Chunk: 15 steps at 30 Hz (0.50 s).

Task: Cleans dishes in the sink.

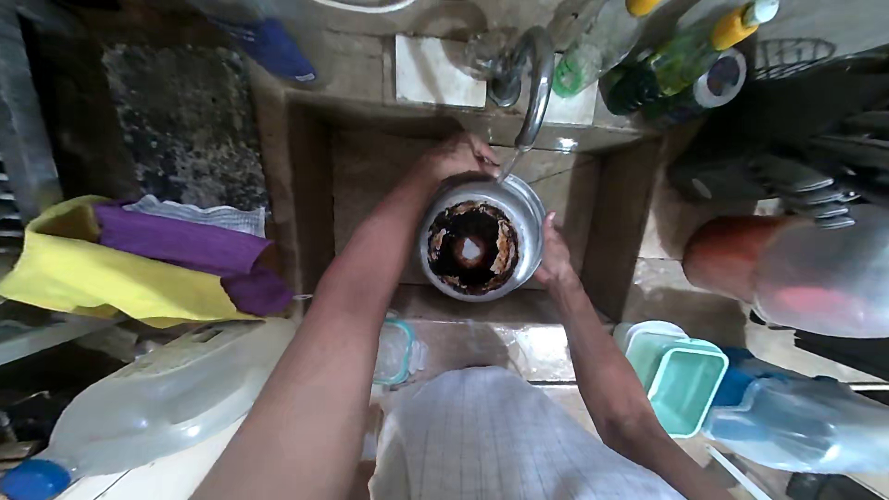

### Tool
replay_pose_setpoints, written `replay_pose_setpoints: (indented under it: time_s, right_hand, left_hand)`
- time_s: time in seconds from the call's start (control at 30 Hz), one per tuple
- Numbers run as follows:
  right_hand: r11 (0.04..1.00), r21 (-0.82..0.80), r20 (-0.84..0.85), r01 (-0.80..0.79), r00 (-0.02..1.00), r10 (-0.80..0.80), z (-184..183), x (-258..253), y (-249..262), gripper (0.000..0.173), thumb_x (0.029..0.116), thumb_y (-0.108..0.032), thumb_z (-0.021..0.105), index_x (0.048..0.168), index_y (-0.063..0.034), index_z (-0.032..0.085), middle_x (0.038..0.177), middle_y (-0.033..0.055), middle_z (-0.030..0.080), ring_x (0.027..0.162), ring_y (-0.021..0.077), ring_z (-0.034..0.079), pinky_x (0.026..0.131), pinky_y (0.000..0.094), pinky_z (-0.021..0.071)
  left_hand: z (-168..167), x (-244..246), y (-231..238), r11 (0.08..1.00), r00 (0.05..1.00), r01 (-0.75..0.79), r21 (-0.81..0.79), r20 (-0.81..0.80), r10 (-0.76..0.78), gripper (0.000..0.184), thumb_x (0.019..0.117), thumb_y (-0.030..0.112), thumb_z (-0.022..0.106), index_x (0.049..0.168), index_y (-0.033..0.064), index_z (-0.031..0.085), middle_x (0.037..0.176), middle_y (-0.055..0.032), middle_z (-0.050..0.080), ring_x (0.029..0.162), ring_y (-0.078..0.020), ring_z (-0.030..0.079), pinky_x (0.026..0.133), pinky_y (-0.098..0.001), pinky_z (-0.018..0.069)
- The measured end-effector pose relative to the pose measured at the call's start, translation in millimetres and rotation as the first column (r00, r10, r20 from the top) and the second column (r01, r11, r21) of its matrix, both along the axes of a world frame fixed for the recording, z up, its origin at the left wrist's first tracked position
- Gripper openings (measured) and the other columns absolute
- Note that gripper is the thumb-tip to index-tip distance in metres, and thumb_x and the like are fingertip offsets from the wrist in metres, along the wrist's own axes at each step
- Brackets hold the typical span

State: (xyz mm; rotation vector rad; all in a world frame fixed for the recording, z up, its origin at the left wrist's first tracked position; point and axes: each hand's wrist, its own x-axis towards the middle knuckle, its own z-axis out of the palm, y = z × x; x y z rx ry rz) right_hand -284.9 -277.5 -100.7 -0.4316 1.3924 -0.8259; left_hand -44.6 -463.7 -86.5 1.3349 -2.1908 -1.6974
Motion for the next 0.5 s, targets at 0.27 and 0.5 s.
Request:
replay_pose_setpoints:
  time_s: [0.27,0.5]
  right_hand:
    - [0.968,-0.108,0.266,0.225,0.945,-0.19,-11,-22,18,0.07,0.1032,-0.069,0.021,0.153,-0.0264,0.044,0.148,0.001,0.057,0.136,0.0193,0.054,0.11,0.0482,0.0491]
    - [0.896,0.011,0.393,0.444,0.822,-0.412,-54,-3,46,0.073,0.1009,-0.074,0.017,0.158,-0.0316,0.033,0.157,0.0002,0.046,0.144,0.0226,0.044,0.115,0.0561,0.0413]
  left_hand:
    - [-49,32,73,0.918,0.924,-0.382,-0.104,-0.046,0.379,0.033,0.1067,0.027,0.054,0.119,0.0009,0.071,0.108,-0.0174,0.073,0.101,-0.0258,0.071,0.096,-0.0472,0.0554]
    - [-63,-7,181,0.545,0.545,-0.838,0.011,0.06,0.836,0.044,0.1088,0.018,0.044,0.149,0.0031,0.049,0.134,-0.0215,0.064,0.125,-0.0314,0.064,0.109,-0.0506,0.0487]
